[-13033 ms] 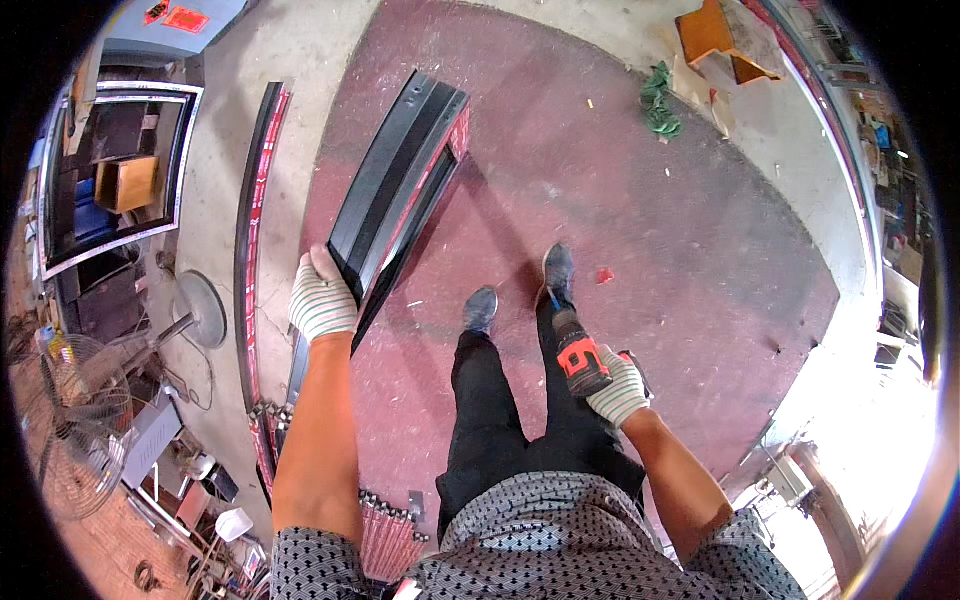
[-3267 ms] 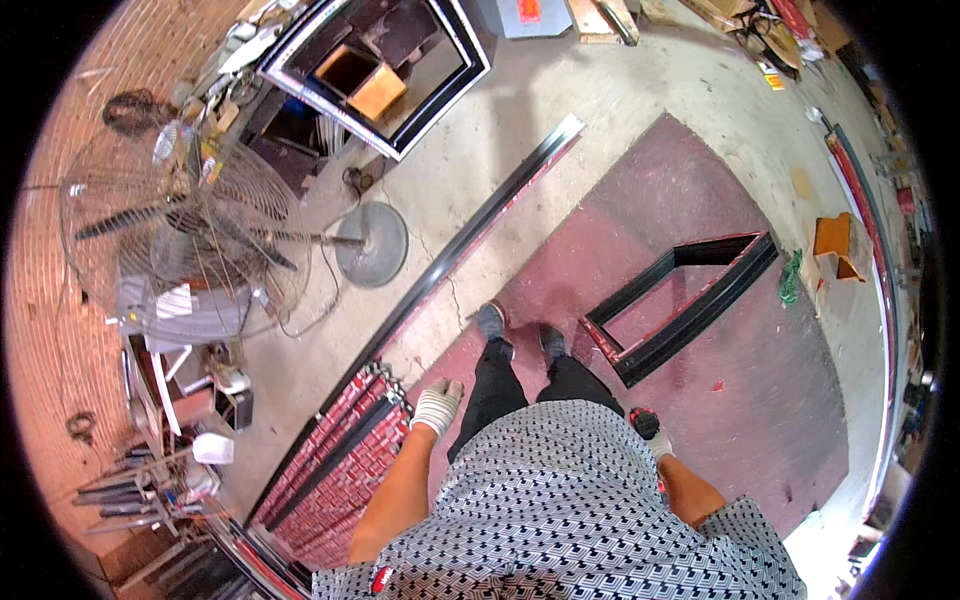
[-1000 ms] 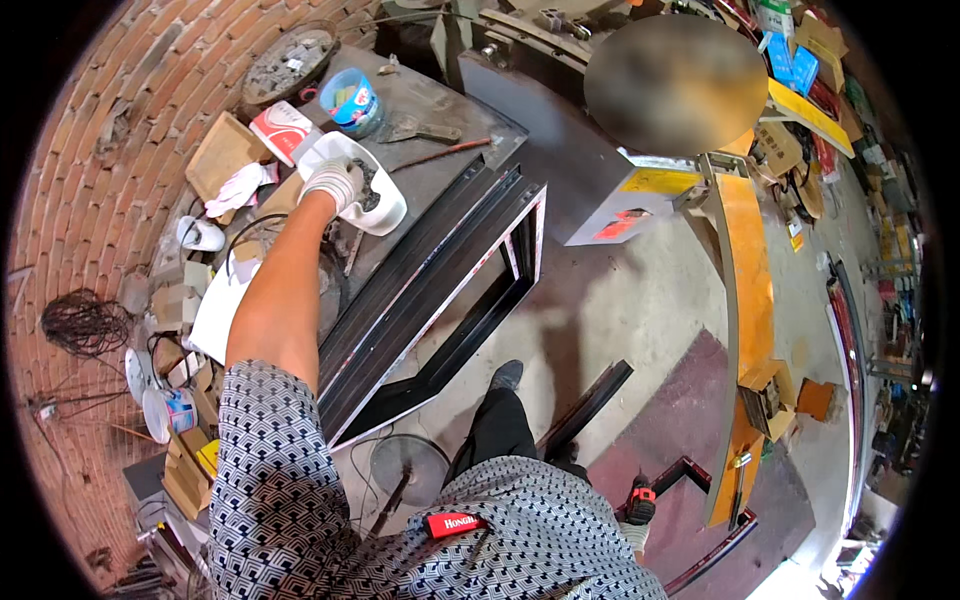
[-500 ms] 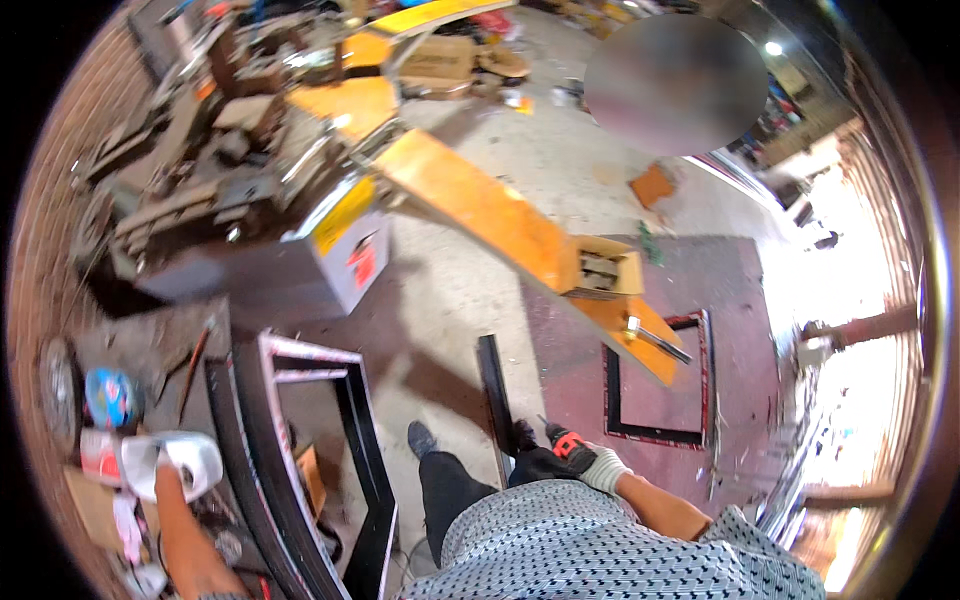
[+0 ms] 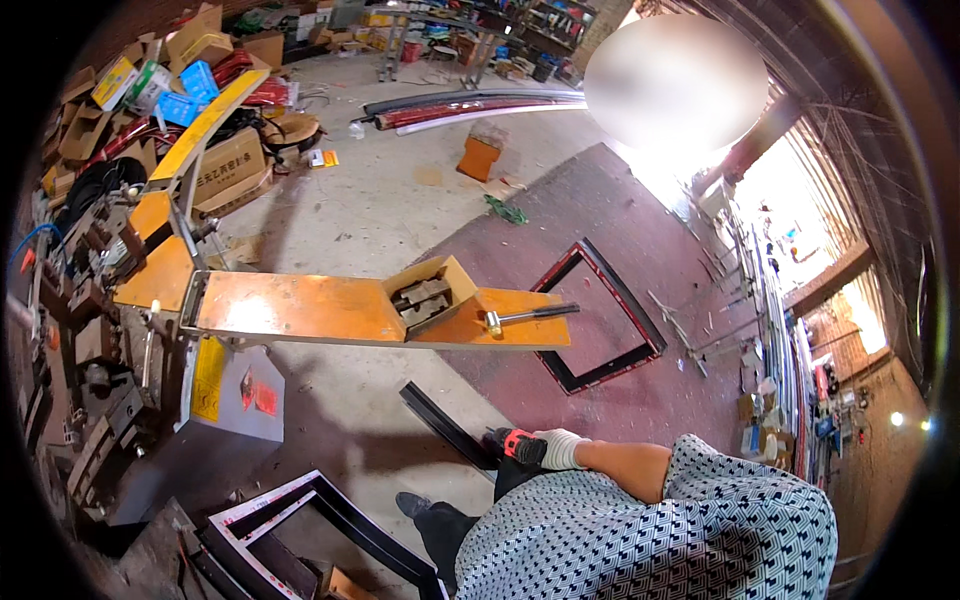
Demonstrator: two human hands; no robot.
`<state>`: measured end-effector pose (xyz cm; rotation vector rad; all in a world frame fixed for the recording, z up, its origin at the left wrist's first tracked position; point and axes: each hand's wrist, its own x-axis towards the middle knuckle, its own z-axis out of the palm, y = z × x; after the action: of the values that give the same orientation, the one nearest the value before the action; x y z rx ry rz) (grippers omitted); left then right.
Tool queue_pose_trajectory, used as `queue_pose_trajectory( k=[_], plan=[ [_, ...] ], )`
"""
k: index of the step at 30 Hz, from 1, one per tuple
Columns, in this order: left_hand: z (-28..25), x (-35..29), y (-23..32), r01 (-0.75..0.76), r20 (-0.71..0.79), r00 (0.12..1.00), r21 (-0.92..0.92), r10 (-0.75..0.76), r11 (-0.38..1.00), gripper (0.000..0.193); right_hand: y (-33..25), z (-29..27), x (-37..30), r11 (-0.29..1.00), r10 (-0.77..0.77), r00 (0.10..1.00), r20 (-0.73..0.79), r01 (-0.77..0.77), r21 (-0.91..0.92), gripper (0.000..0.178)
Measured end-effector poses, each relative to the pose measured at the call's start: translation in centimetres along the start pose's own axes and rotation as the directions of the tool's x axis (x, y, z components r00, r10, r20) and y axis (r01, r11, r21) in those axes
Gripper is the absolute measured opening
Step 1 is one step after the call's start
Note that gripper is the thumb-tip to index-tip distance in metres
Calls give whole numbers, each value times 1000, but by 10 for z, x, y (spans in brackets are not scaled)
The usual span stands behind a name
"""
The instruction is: The person uses a cordless drill to fasten screws into black metal window frame components. They handle the frame pieces, aligning them and securing them together in a workshop environment.
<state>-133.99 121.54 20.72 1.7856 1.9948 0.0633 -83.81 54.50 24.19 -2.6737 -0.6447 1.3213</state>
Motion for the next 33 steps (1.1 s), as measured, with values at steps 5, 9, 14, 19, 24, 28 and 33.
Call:
queue_pose_trajectory(
  k=[5,9,14,19,24,28,33],
  plan=[
    [1,-7,18,-9,13,1000,-7,9,1000,32,14,14,6,999,-35,998,-45,36,2,35],
    [3,-15,22,-8,13,1000,-20,8,1000,29,17,14,6,996,-56,998,-38,59,72,43],
    [-2,-24,16,-13,13,1000,-47,13,999,26,21,17,3,988,-106,994,-15,107,111,39],
    [-11,-36,4,-5,8,1000,-73,5,997,23,0,1,-16,998,-42,999,-23,42,44,38],
    [-8,-42,1,-15,3,1000,-96,16,995,20,10,7,-14,997,-59,998,-27,61,53,38],
    [-8,-45,0,-9,-6,1000,-101,9,995,18,-6,1,-26,999,-40,999,-30,41,36,37],
    [7,-43,2,-9,22,1000,-126,12,992,15,30,25,-10,991,-69,996,-53,75,107,37]
  ],
)
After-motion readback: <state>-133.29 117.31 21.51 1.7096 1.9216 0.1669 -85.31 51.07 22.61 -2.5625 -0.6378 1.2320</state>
